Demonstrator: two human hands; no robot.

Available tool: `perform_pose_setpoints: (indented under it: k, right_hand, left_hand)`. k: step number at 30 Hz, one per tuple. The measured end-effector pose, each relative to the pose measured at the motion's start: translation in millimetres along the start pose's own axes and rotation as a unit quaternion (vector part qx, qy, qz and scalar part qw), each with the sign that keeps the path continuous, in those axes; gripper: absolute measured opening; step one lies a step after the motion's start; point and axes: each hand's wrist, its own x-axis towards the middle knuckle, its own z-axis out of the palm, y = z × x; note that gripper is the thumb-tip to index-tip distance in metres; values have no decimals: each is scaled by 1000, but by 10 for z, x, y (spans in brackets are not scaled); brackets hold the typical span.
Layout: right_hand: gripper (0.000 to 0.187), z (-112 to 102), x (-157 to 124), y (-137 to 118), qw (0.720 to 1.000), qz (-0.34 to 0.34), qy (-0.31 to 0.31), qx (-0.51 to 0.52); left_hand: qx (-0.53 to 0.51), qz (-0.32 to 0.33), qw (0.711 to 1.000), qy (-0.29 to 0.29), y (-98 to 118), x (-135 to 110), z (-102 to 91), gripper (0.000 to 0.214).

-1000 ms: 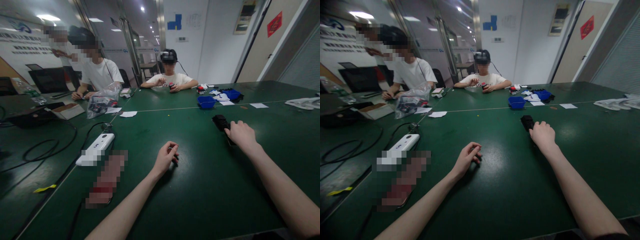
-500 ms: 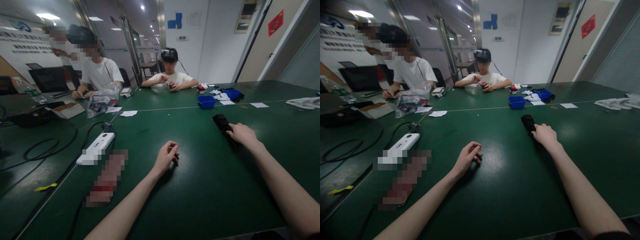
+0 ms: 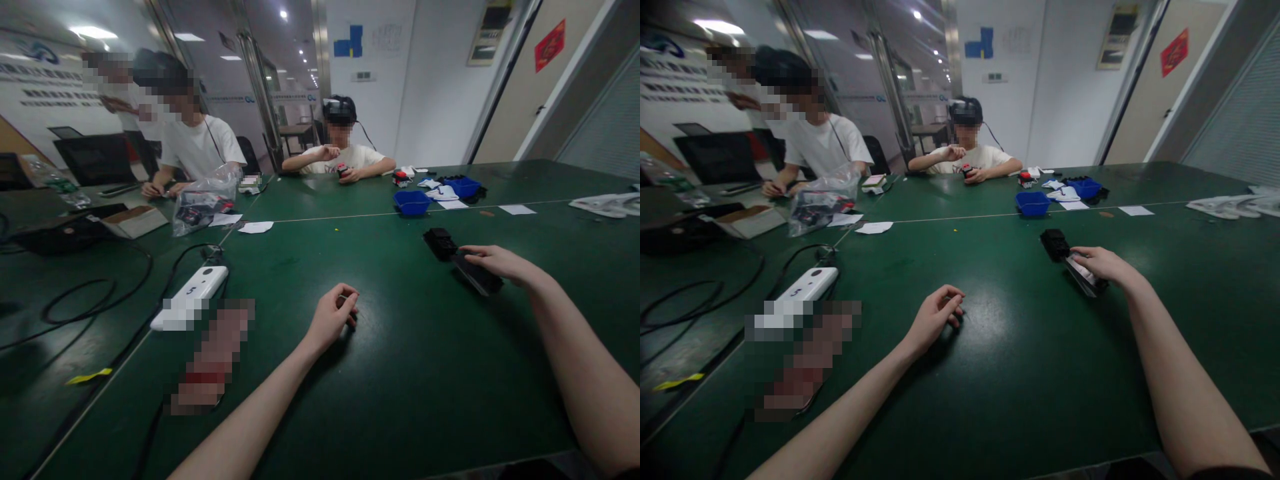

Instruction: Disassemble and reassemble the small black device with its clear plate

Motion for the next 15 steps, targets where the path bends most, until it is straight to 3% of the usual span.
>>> perform_pose_setpoints:
  k: [7,12,15]
  right_hand:
    - [46,77,-8,174,993,-5,101,59]
    - [44,106,-69,228,981,-20,110,161]
    - [40,103,-95,210,967,8,84,239]
  left_hand:
    - [65,11,997,-37,49,-18,56,19]
    - [111,18,991,-67,107,1,83,18]
    - [114,23,988,-99,229,53,228,20]
